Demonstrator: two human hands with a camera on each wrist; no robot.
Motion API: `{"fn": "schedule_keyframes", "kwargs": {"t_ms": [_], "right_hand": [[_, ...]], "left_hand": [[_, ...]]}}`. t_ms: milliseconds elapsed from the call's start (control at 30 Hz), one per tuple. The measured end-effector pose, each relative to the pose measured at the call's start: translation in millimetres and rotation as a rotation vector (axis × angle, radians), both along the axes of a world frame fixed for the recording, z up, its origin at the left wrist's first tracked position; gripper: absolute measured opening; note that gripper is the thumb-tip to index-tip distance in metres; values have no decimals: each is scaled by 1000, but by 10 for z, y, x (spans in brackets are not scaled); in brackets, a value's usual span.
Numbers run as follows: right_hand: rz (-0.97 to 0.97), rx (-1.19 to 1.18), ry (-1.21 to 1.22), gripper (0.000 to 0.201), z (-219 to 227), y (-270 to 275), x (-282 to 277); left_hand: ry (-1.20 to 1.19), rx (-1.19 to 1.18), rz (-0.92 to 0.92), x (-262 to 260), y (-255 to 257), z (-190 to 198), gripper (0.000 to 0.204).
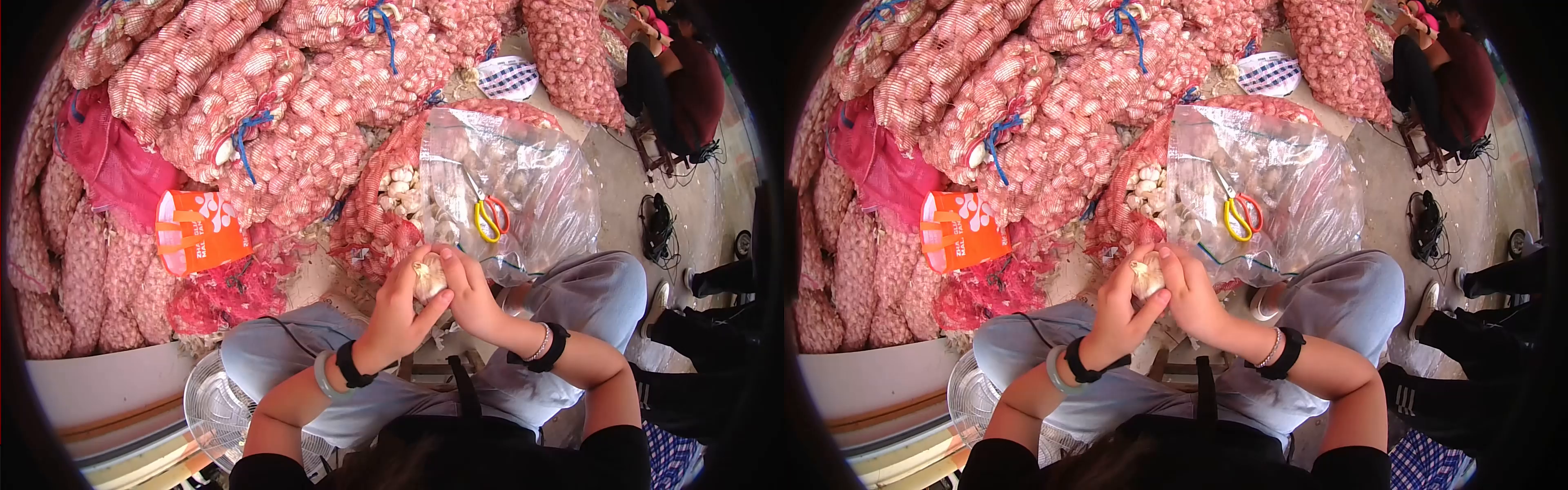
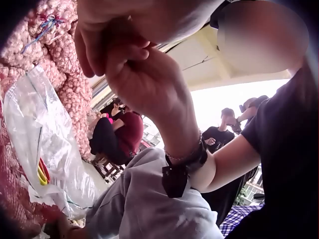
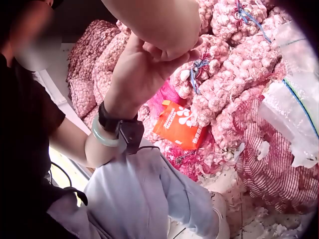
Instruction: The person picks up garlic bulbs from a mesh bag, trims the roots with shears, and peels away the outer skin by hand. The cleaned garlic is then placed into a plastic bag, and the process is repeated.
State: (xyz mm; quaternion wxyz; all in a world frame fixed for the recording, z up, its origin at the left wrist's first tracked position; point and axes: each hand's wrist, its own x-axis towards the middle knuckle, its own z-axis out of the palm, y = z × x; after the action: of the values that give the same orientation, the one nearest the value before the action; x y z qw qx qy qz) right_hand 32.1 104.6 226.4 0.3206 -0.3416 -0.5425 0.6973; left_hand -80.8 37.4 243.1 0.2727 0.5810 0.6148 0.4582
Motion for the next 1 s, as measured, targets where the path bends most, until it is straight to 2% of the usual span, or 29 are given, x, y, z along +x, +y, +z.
{"fn": "schedule_keyframes", "kwargs": {"t_ms": [33,100,167,300,400,500,567,600,667,700,733,800,833,867,900,933,1000], "right_hand": [[-1,-5,-1,36,-55,-26,-20],[-55,251,-41,34,-101,-79,-44],[-57,231,-90,33,-20,-159,-50],[-105,235,-103,31,-31,-203,-115],[-82,209,-80,32,11,-186,-118],[-86,256,17,32,-94,-145,-152],[-36,193,52,33,-102,-114,-134],[16,133,87,34,-106,-94,-120],[40,81,106,35,-146,-58,-106],[64,29,126,37,-174,-39,-100],[64,27,125,37,-210,-19,-89],[126,209,-2,44,-221,32,-82],[127,208,1,44,-183,64,-40],[249,272,-166,49,-21,104,2],[372,335,-335,54,66,123,24],[371,333,-335,54,22,112,16],[224,595,-256,58,-136,61,-9]], "left_hand": [[-47,56,48,22,-27,-43,50],[-6,87,29,21,-74,-151,50],[-65,167,140,49,-107,-235,42],[-126,157,145,-12,-64,-270,36],[-59,220,123,-79,-24,-264,35],[-122,142,70,-130,-12,-263,38],[-317,11,70,-139,-29,-287,47],[-317,11,71,-152,-20,-301,47],[-110,88,-42,-202,36,-322,62],[-109,87,-42,-251,63,-308,62],[-103,2,-92,-320,84,-283,67],[-95,-84,-140,-398,110,-239,72],[26,-46,-128,-422,122,-216,70],[148,-8,-117,-433,124,-202,68],[149,-9,-117,-428,120,-197,68],[144,-32,-62,-411,113,-199,67],[137,-59,-7,-358,91,-205,65]]}}
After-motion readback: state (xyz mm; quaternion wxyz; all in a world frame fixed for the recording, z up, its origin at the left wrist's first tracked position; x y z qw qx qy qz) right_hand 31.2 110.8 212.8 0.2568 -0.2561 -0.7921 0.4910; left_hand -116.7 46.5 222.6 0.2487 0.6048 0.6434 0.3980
